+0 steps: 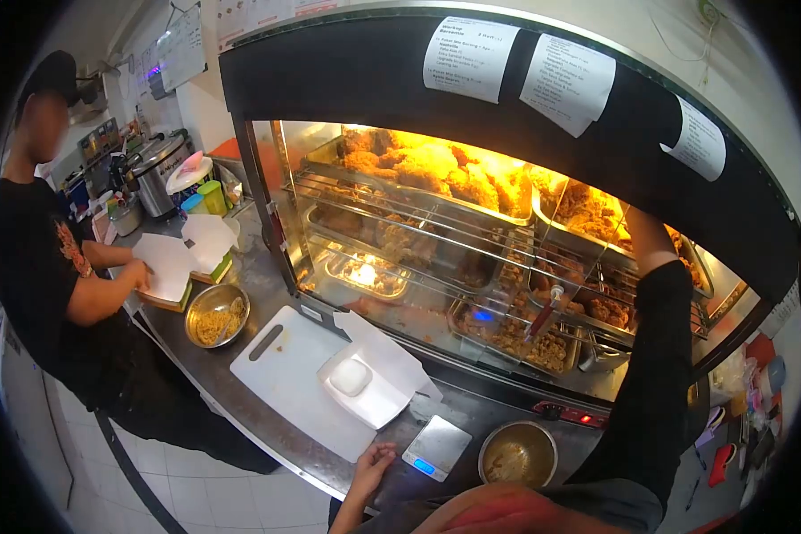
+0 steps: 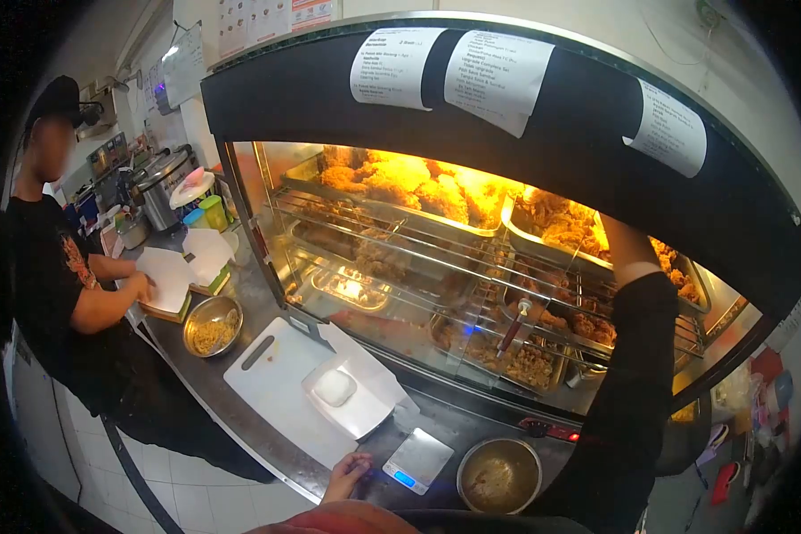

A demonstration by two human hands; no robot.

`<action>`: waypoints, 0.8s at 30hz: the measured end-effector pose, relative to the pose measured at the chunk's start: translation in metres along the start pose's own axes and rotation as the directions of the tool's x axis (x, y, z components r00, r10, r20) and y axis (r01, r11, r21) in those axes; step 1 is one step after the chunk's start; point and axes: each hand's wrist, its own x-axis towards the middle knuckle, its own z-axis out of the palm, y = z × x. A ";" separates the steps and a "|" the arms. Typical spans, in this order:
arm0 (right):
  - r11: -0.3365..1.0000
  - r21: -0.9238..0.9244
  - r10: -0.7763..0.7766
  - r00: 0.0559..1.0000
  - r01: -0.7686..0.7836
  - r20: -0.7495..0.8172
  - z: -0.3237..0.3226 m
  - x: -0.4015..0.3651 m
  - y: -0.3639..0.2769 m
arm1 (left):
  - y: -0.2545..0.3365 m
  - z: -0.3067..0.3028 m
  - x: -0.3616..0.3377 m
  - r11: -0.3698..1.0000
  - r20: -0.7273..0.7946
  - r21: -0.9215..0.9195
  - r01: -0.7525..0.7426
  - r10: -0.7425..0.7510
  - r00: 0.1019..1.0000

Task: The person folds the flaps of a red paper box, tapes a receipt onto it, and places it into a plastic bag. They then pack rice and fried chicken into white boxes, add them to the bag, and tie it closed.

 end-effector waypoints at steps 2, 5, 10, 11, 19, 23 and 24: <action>1.000 0.015 0.013 1.000 -0.013 0.012 -0.003 0.005 0.007 | 0.008 0.000 -0.002 0.999 0.010 0.034 0.015 -0.015 1.000; 0.999 0.030 0.042 0.998 -0.043 0.039 -0.001 0.006 0.007 | 0.013 0.001 -0.006 1.000 -0.011 0.024 -0.020 0.020 1.000; 0.997 0.027 0.072 0.996 -0.074 0.049 0.019 0.002 -0.036 | 0.009 0.000 -0.009 0.999 -0.005 -0.034 0.005 -0.005 1.000; 0.996 0.032 0.077 0.996 -0.079 0.051 0.024 -0.003 -0.046 | 0.006 -0.001 -0.009 0.999 0.003 -0.025 -0.020 0.020 1.000; 0.988 0.121 0.086 0.989 -0.100 0.117 0.003 -0.032 -0.048 | 0.010 -0.007 -0.024 0.996 0.009 -0.034 -0.083 0.083 0.996; 0.979 0.169 0.090 0.986 -0.113 0.137 0.004 -0.046 -0.055 | 0.014 -0.008 -0.028 0.996 0.009 -0.003 -0.091 0.091 0.996; 0.977 0.178 0.092 0.986 -0.116 0.138 0.007 -0.046 -0.060 | 0.015 -0.007 -0.028 0.996 0.008 -0.005 -0.089 0.089 0.996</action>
